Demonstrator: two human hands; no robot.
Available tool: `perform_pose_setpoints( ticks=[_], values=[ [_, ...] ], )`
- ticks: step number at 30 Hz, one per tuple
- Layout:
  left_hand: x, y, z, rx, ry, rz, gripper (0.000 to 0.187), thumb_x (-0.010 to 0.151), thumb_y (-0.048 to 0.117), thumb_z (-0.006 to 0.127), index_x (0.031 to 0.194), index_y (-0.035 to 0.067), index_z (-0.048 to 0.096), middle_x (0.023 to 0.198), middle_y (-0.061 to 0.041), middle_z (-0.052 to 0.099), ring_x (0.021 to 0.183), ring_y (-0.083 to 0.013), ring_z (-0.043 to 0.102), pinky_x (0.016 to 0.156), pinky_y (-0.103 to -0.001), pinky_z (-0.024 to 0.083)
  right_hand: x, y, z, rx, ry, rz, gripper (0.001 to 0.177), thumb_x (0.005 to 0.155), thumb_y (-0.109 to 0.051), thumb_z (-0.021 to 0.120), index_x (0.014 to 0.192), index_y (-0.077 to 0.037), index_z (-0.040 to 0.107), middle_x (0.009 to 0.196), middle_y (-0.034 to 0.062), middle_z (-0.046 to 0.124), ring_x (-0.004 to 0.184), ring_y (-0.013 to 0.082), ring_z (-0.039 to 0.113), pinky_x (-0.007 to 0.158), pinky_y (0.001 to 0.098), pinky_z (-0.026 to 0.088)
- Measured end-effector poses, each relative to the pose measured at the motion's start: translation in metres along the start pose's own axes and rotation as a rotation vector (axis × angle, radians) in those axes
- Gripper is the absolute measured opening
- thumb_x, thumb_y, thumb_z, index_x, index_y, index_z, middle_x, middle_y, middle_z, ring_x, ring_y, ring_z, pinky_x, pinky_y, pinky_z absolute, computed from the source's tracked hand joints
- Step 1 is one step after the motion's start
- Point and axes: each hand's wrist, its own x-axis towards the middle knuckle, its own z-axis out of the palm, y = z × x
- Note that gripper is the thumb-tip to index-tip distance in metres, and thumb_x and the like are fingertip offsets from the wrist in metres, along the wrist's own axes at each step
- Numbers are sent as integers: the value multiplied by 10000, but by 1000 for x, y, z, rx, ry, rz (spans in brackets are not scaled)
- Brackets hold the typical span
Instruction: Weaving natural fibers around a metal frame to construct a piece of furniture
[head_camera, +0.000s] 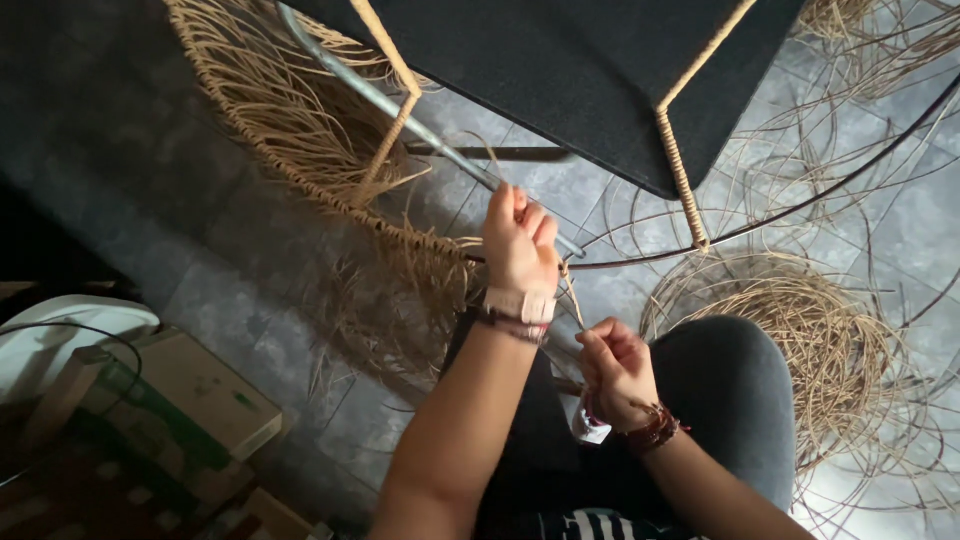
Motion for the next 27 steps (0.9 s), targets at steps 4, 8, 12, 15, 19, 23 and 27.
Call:
perform_pose_setpoints(
  ticks=[4, 8, 12, 15, 19, 23, 27],
  values=[
    [-62, -8, -51, 238, -117, 331, 313, 1087, 350, 437, 828, 197, 349, 825, 59, 295, 807, -120, 375, 761, -258, 323, -4, -19, 3, -25, -82, 54, 160, 961, -4, 601, 883, 121, 662, 434, 84, 425, 298, 146, 425, 284, 270, 356],
    [-106, -29, -95, 509, -153, 280, 343, 1100, 262, 405, 949, 32, 611, 898, -106, 565, 901, -196, 544, 888, -319, 468, -6, -21, 4, -601, -378, 84, 306, 1004, -248, 581, 834, -66, 759, 540, 116, 678, 480, 209, 599, 506, 373, 542],
    [-117, -36, -91, 167, -160, 87, 351, 1063, 327, 545, 804, 93, 512, 844, -120, 568, 749, -245, 591, 719, -318, 508, 11, -54, -10, -1213, -692, -45, 302, 978, -321, 606, 870, -55, 698, 740, 230, 741, 735, 489, 703, 640, 567, 516],
    [-91, -48, -114, 259, -137, -26, 420, 1092, 470, 451, 865, 122, 516, 480, 6, 299, 363, -80, 313, 389, -179, 218, 23, -119, 18, -1517, -362, -772, 266, 802, -265, 806, 1030, -155, 727, 952, 77, 697, 883, 301, 693, 808, 418, 521],
    [-92, -53, -123, 270, -189, 41, 342, 1097, 361, 463, 852, 128, 515, 547, 36, 319, 412, -41, 309, 400, -184, 246, 87, -114, 15, -1677, -288, -1015, 398, 836, -377, 802, 1195, -228, 717, 1115, 36, 679, 1064, 251, 665, 1084, 469, 427],
    [-86, -59, -142, 335, -265, 48, 357, 1076, 367, 507, 789, 161, 460, 605, 67, 335, 484, -23, 302, 475, -167, 241, 115, -100, 1, -1558, -447, -876, 104, 928, -348, 762, 951, -249, 746, 830, -29, 684, 805, 212, 705, 780, 357, 540],
    [-84, -52, -149, 357, -277, 71, 303, 1083, 320, 491, 895, 84, 528, 648, 50, 333, 531, -35, 321, 508, -181, 280, 107, -112, 19, -1549, -479, -738, 130, 941, -374, 746, 943, -246, 763, 865, -31, 691, 831, 225, 696, 743, 381, 528]
  ],
)
